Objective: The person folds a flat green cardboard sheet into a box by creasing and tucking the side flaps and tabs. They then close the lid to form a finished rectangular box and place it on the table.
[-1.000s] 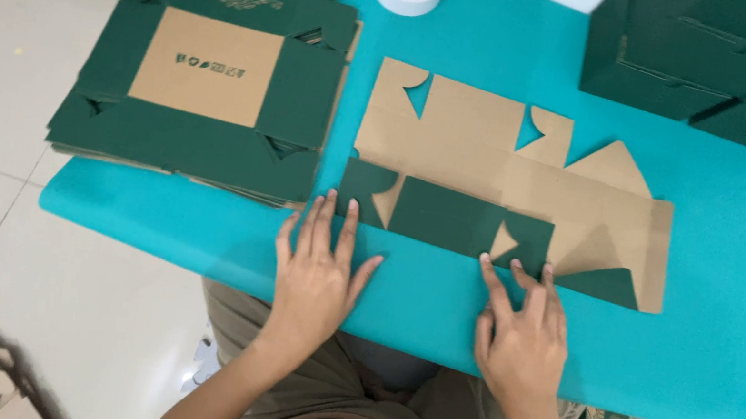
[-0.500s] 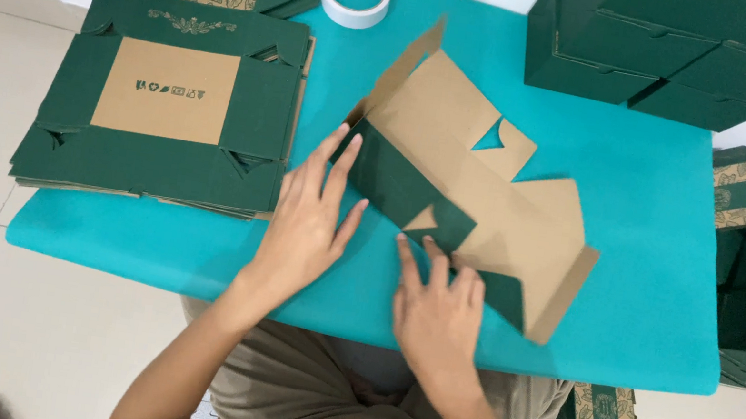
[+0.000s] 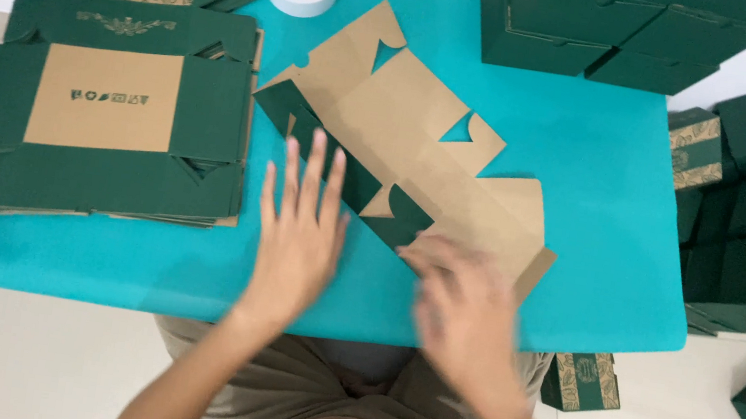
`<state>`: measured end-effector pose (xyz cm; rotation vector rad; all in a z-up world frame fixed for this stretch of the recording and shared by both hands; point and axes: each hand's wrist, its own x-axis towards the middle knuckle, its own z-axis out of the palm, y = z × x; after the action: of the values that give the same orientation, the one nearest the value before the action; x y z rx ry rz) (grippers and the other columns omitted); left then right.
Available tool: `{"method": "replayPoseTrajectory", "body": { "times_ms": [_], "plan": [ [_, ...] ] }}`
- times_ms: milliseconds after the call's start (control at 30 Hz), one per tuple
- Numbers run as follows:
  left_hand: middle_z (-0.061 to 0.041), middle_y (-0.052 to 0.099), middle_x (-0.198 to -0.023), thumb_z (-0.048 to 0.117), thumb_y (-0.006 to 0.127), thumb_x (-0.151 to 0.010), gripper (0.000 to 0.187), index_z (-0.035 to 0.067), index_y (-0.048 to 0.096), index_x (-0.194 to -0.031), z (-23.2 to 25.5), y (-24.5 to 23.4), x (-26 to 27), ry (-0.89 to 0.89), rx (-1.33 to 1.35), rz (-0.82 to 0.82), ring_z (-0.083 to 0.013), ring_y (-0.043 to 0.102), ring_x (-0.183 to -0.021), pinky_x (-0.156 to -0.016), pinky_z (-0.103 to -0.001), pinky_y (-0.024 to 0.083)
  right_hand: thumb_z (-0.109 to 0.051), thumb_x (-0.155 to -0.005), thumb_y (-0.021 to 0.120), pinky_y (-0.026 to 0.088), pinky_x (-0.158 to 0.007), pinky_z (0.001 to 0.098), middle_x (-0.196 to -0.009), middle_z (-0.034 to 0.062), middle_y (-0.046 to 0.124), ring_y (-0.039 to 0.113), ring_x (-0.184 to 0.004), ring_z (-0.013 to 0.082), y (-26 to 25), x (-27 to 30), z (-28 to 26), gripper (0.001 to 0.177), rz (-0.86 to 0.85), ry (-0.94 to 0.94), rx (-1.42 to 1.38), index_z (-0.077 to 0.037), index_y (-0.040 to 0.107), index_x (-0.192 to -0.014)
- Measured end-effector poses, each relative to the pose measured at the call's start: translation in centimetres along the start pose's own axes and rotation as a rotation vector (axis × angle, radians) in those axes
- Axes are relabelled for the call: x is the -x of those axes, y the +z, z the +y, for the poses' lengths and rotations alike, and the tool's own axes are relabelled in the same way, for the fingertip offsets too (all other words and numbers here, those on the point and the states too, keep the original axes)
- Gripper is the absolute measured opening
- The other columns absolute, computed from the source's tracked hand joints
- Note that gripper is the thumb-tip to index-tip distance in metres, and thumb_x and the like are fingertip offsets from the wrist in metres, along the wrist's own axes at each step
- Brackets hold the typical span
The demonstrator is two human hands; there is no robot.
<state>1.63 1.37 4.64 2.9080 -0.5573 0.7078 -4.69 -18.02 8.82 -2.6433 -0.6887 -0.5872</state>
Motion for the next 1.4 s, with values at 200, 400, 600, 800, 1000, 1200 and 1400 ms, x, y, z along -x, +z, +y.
{"method": "replayPoseTrajectory", "body": {
  "times_ms": [200,400,600,800,1000,1200,1400],
  "plan": [
    [-0.019,0.044,-0.143,0.036,0.051,-0.098,0.062,0.004,0.038,-0.150,6.9,2.6,6.3,0.121,0.468,-0.029,-0.0337,0.047,-0.132,-0.108,-0.055,0.033,-0.008,-0.100,0.048,0.031,-0.113,0.0589,-0.124,0.0067,0.065,0.054,-0.130,0.0336,-2.0,2.7,11.8,0.030,-0.139,0.294,-0.061,-0.013,0.068,-0.121],
    [-0.020,0.043,-0.147,0.050,0.039,-0.102,0.067,0.000,0.041,-0.146,8.2,4.2,6.5,0.158,0.326,-0.036,-0.0321,0.043,-0.137,-0.111,-0.056,0.026,-0.013,-0.097,0.047,0.026,-0.116,0.0544,-0.142,0.0068,0.056,0.043,-0.139,0.0324,0.1,4.6,12.2,0.044,-0.226,0.261,-0.099,-0.015,0.057,-0.140],
    [-0.018,0.049,-0.144,0.054,0.036,-0.102,0.068,0.001,0.049,-0.141,5.9,3.6,5.5,0.082,0.213,-0.079,-0.0317,0.045,-0.135,-0.110,-0.055,0.023,-0.031,-0.096,0.045,0.028,-0.112,0.0437,-0.139,-0.0039,0.057,0.049,-0.130,0.0210,1.4,6.0,10.2,0.048,-0.194,0.186,0.126,-0.026,0.056,-0.142],
    [-0.020,0.053,-0.137,0.053,0.039,-0.102,0.065,-0.001,0.055,-0.135,3.2,2.2,3.6,0.025,0.144,-0.101,-0.0358,0.047,-0.132,-0.109,-0.057,0.022,-0.039,-0.097,0.039,0.025,-0.105,0.0409,-0.137,-0.0101,0.054,0.046,-0.118,0.0161,2.5,5.6,7.4,0.047,-0.220,0.135,0.228,-0.031,0.055,-0.140],
    [-0.021,0.052,-0.135,0.063,0.044,-0.095,0.074,0.004,0.054,-0.138,1.9,2.7,3.9,0.051,0.133,-0.135,-0.0353,0.047,-0.129,-0.106,-0.059,0.020,-0.040,-0.096,0.037,0.024,-0.102,0.0415,-0.135,-0.0094,0.054,0.044,-0.115,0.0169,2.9,5.3,5.2,0.048,-0.250,0.118,0.266,-0.032,0.054,-0.140],
    [-0.027,0.041,-0.147,0.070,0.051,-0.086,0.096,-0.006,0.042,-0.144,3.8,2.0,4.6,0.016,0.171,-0.133,-0.0365,0.044,-0.134,-0.109,-0.055,0.023,-0.034,-0.096,0.040,0.033,-0.107,0.0483,-0.129,-0.0034,0.064,0.056,-0.119,0.0231,1.8,3.0,10.2,0.039,-0.311,0.237,0.066,-0.027,0.066,-0.124],
    [-0.009,0.035,-0.157,0.074,0.048,-0.097,0.086,0.012,0.032,-0.154,6.1,1.2,6.6,0.262,-0.017,0.022,-0.0244,0.040,-0.143,-0.112,-0.047,0.030,-0.036,-0.105,0.035,0.015,-0.118,0.0561,-0.160,0.0084,0.033,0.025,-0.149,0.0274,2.9,-1.0,15.4,0.052,-0.335,0.111,-0.041,-0.016,0.037,-0.152]
  ]
}}
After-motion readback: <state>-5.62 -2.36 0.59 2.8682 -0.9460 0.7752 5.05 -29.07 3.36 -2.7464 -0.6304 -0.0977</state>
